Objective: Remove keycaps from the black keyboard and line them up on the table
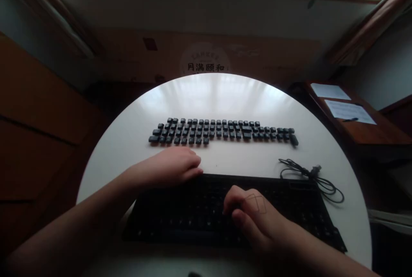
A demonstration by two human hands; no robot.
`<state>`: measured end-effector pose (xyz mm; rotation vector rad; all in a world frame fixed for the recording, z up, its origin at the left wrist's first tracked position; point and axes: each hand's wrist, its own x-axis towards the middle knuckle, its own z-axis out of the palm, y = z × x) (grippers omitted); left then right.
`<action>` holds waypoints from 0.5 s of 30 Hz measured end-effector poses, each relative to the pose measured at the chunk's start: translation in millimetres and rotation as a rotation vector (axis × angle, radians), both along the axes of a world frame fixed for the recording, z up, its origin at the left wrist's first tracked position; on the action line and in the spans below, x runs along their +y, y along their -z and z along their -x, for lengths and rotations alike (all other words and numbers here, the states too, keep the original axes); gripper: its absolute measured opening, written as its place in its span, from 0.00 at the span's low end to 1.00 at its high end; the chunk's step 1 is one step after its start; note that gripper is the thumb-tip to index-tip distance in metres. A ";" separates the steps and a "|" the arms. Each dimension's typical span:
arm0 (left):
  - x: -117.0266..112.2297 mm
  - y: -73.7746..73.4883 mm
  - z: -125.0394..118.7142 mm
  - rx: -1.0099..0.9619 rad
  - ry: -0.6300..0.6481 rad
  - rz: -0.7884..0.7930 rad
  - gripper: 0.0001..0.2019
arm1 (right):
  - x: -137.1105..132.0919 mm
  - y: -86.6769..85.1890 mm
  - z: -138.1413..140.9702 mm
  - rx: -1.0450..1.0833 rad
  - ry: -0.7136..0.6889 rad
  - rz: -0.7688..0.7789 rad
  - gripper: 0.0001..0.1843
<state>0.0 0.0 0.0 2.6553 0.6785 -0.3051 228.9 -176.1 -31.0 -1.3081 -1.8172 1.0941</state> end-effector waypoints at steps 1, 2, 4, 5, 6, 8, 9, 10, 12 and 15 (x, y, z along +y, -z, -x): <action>-0.1 0.1 0.1 0.000 -0.004 0.004 0.18 | 0.5 -1.5 2.2 -0.014 0.005 -0.017 0.21; -0.3 0.2 0.1 0.000 -0.007 0.009 0.18 | 1.0 -2.6 4.5 -0.024 0.011 -0.024 0.22; -0.6 0.4 -0.1 -0.005 -0.013 0.014 0.19 | 2.1 -3.6 8.3 -0.020 0.029 -0.021 0.22; -0.8 0.4 -0.1 -0.007 -0.015 0.014 0.19 | 2.5 -3.7 9.6 -0.014 0.040 -0.011 0.22; -1.0 0.5 -0.1 -0.010 -0.016 0.013 0.20 | 2.9 -3.5 10.5 -0.010 0.051 0.000 0.21; -1.2 0.9 0.2 -0.014 -0.011 0.008 0.20 | 4.0 -3.0 10.9 -0.004 0.051 0.017 0.21; -1.2 1.3 0.4 -0.018 -0.007 0.004 0.20 | 4.9 -3.1 10.6 -0.009 0.044 0.021 0.21; -1.0 1.8 0.7 -0.022 -0.002 -0.001 0.20 | 6.1 -3.4 10.3 -0.020 0.030 0.015 0.21; -0.1 3.3 1.1 -0.033 0.004 -0.009 0.20 | 9.4 -5.4 10.0 -0.054 -0.035 -0.024 0.21; 2.0 5.7 1.1 -0.040 -0.003 -0.006 0.20 | 14.6 -9.3 11.8 -0.109 -0.173 -0.105 0.20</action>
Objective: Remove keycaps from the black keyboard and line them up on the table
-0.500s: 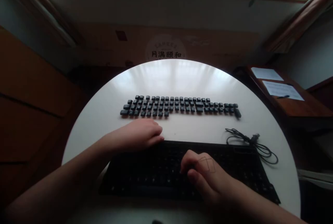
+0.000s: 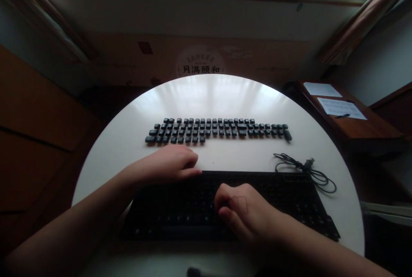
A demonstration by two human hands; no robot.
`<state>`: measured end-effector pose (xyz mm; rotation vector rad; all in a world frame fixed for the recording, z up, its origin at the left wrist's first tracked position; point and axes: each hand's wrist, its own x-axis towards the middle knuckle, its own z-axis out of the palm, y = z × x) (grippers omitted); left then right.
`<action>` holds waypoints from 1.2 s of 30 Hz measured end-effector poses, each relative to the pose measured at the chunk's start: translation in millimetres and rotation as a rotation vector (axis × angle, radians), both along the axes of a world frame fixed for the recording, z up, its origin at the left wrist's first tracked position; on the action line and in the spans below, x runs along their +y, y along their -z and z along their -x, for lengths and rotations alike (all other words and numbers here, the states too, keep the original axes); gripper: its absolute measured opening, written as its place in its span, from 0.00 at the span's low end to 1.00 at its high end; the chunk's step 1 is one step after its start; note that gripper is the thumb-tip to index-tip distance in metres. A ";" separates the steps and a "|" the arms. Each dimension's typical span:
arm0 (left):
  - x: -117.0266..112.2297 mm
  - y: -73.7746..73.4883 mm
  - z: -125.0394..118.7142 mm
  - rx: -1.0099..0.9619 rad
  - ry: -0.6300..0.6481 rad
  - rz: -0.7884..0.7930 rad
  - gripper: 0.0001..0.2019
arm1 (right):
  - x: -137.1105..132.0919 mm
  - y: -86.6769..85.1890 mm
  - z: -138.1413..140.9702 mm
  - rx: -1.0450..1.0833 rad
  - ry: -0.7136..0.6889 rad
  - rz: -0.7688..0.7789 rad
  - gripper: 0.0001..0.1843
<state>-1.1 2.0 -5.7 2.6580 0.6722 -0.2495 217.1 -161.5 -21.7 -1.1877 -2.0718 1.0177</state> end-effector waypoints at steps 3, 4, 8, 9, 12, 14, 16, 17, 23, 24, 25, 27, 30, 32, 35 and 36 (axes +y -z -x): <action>1.5 0.8 -0.3 0.007 -0.007 0.004 0.19 | 1.7 1.4 3.2 -0.023 -0.051 -0.040 0.23; 1.6 0.6 -0.3 0.009 -0.007 0.003 0.19 | 1.4 4.1 4.2 -0.032 -0.056 -0.047 0.23; 0.4 -2.8 0.6 0.009 -0.030 0.028 0.20 | -0.3 19.7 6.5 -0.077 -0.098 -0.071 0.24; 0.0 -3.9 0.9 0.011 -0.039 0.037 0.19 | -0.1 22.5 6.8 -0.075 -0.105 -0.077 0.23; -1.2 -6.5 1.6 0.016 -0.055 0.043 0.18 | 1.6 23.5 7.2 -0.036 -0.101 -0.095 0.24; -1.6 -6.9 2.1 0.014 -0.061 0.043 0.17 | 1.6 20.6 6.5 -0.006 -0.070 -0.102 0.25; -1.8 -6.4 2.6 0.011 -0.068 0.053 0.18 | -0.6 20.0 5.2 0.049 -0.044 -0.113 0.26; -1.7 -5.9 2.9 0.011 -0.072 0.062 0.18 | -2.4 21.7 4.4 0.104 -0.018 -0.121 0.25; -1.8 -3.5 3.6 0.011 -0.083 0.078 0.18 | -9.7 43.7 2.2 0.620 0.373 -0.062 0.15; -2.4 -3.8 3.5 0.006 -0.079 0.079 0.18 | -9.2 44.6 2.2 0.646 0.395 -0.062 0.14; -3.5 -4.7 3.4 -0.005 -0.077 0.080 0.17 | -8.4 44.3 2.2 0.655 0.397 -0.066 0.14; -7.4 -8.3 2.7 -0.051 -0.074 0.074 0.16 | -6.3 41.6 1.9 0.638 0.379 -0.049 0.13; -16.9 -16.3 0.7 -0.156 -0.067 0.052 0.13 | -3.3 37.5 1.0 0.525 0.342 0.023 0.10; -23.5 -20.5 -0.7 -0.216 -0.054 0.038 0.12 | -1.1 36.1 0.7 0.440 0.296 0.003 0.09; -30.1 -21.5 -2.5 -0.277 -0.048 0.032 0.11 | 3.1 33.3 1.1 0.372 0.195 -0.117 0.08; -31.1 -20.6 -2.8 -0.289 -0.052 0.035 0.11 | 4.6 31.8 1.5 0.358 0.171 -0.157 0.07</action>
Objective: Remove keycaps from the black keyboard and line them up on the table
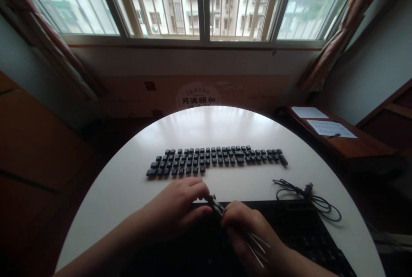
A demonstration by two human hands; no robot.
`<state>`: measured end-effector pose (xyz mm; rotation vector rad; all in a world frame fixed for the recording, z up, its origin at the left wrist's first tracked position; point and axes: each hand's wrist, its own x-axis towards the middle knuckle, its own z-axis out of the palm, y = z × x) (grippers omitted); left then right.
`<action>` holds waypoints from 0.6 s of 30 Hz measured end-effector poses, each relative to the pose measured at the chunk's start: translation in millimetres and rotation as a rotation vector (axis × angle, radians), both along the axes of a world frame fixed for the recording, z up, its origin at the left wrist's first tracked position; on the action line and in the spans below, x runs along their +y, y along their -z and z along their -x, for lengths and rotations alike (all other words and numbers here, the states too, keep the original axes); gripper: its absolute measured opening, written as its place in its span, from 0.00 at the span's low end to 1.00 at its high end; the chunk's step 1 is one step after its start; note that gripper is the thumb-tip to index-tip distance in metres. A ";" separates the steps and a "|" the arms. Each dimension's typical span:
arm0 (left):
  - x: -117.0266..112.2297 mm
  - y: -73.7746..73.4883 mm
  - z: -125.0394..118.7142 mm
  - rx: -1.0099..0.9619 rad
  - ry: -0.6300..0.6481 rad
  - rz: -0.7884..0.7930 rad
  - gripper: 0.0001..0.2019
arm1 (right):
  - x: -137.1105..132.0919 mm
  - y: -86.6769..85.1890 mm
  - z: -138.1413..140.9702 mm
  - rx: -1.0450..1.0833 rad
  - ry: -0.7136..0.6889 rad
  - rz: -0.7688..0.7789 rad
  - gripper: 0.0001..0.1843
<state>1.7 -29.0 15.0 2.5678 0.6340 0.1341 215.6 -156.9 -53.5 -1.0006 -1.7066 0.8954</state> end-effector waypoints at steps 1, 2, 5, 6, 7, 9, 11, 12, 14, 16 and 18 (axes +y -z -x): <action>-0.5 1.1 -0.1 -0.008 -0.004 0.006 0.11 | 1.3 -1.6 0.4 -0.018 -0.008 -0.040 0.06; -0.6 2.3 -0.1 -0.015 -0.009 0.013 0.10 | 2.5 -3.2 0.7 -0.038 -0.010 -0.074 0.07; -0.2 4.2 1.0 -0.038 -0.038 0.021 0.09 | 4.7 -5.9 1.9 -0.073 -0.011 -0.156 0.08; -0.1 4.0 1.4 -0.045 -0.051 0.021 0.09 | 5.1 -6.0 2.4 -0.080 -0.015 -0.179 0.07; 0.0 3.3 1.8 -0.049 -0.061 0.025 0.09 | 5.3 -5.9 2.9 -0.089 -0.013 -0.202 0.07; -0.1 1.1 2.2 -0.045 -0.054 0.045 0.09 | 5.6 -5.5 4.1 -0.127 0.008 -0.242 0.07; -0.6 -1.0 1.7 -0.043 -0.034 0.060 0.08 | 5.8 -6.0 5.5 -0.172 0.040 -0.267 0.06; -1.0 -1.7 1.3 -0.045 -0.032 0.062 0.07 | 5.9 -6.6 6.1 -0.195 0.055 -0.276 0.06; -2.0 -1.9 0.5 -0.047 -0.051 0.061 0.06 | 6.5 -8.0 7.0 -0.254 0.082 -0.319 0.06; -3.0 -1.7 0.4 -0.044 -0.070 0.056 0.06 | 7.3 -8.8 7.1 -0.317 0.113 -0.379 0.06; -3.8 -2.9 1.7 -0.034 -0.075 0.048 0.05 | 7.9 -8.9 5.6 -0.378 0.164 -0.458 0.06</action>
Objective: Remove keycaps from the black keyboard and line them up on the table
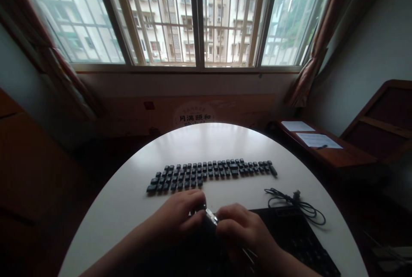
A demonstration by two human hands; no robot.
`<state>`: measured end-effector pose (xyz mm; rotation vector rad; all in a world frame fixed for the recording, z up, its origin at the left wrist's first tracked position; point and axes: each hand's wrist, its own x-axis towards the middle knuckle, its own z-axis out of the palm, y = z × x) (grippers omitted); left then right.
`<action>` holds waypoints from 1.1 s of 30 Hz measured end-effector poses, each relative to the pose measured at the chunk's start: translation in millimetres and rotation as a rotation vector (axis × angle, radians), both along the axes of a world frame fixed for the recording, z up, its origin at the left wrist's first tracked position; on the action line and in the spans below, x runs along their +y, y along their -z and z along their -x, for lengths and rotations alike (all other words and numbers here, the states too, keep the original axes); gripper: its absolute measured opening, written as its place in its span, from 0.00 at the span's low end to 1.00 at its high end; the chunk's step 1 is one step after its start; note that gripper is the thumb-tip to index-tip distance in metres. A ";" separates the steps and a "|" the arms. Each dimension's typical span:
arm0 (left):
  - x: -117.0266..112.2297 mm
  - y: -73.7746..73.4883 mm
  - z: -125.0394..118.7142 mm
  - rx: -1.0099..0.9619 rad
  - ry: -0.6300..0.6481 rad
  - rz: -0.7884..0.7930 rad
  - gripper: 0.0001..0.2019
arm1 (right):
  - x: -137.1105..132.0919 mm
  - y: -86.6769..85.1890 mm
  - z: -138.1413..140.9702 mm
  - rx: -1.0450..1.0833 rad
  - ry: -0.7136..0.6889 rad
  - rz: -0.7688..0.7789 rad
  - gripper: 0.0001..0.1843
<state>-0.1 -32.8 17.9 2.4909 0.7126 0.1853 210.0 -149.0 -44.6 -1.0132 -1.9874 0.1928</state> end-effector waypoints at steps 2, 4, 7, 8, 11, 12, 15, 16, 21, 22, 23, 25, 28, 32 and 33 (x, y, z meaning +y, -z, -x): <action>-0.3 -3.9 2.4 0.007 -0.015 -0.001 0.04 | 0.0 0.0 -3.3 -0.040 0.082 -0.087 0.07; -0.5 -9.8 4.9 0.003 -0.038 0.013 0.05 | -0.5 -1.0 -8.2 -0.075 0.193 -0.174 0.09; -2.4 -16.7 6.7 0.006 -0.033 0.035 0.07 | -1.6 -4.9 -15.6 -0.129 0.225 -0.253 0.08; -3.9 -17.2 6.7 0.015 -0.013 0.039 0.07 | -2.1 -6.4 -17.1 -0.147 0.192 -0.258 0.07; -10.4 -13.7 5.6 0.035 0.075 0.036 0.07 | -3.7 -10.7 -16.4 -0.170 0.111 -0.216 0.06; -12.8 -11.5 5.2 0.037 0.103 0.030 0.07 | -4.3 -11.9 -14.5 -0.182 0.109 -0.208 0.07; -17.6 -6.1 4.6 0.049 0.156 0.027 0.09 | -4.5 -15.3 -7.5 -0.269 0.115 -0.231 0.08; -18.0 -5.0 4.6 0.049 0.171 0.037 0.09 | -3.7 -16.4 -5.6 -0.300 0.117 -0.236 0.09; -15.1 -1.9 3.4 0.005 0.212 0.088 0.08 | 3.6 -20.6 -2.2 -0.351 0.117 -0.189 0.09; -14.6 -1.4 2.7 0.003 0.209 0.092 0.08 | 4.7 -21.7 -1.9 -0.339 0.113 -0.158 0.09; -14.3 -1.1 2.0 0.005 0.201 0.094 0.08 | 5.5 -23.2 -1.5 -0.320 0.108 -0.123 0.09; -13.4 -0.9 1.2 0.009 0.185 0.094 0.09 | 7.1 -26.9 -0.4 -0.283 0.100 -0.036 0.09; -7.4 -2.5 5.9 0.022 0.099 0.078 0.13 | 13.5 -32.2 -1.1 -0.270 0.095 0.090 0.09; 15.3 -4.2 24.9 0.192 -0.056 0.074 0.24 | 38.1 -31.3 -10.0 -0.304 0.192 0.306 0.08; 21.9 -3.7 29.9 0.265 -0.069 0.079 0.25 | 46.4 -29.3 -12.6 -0.315 0.203 0.384 0.08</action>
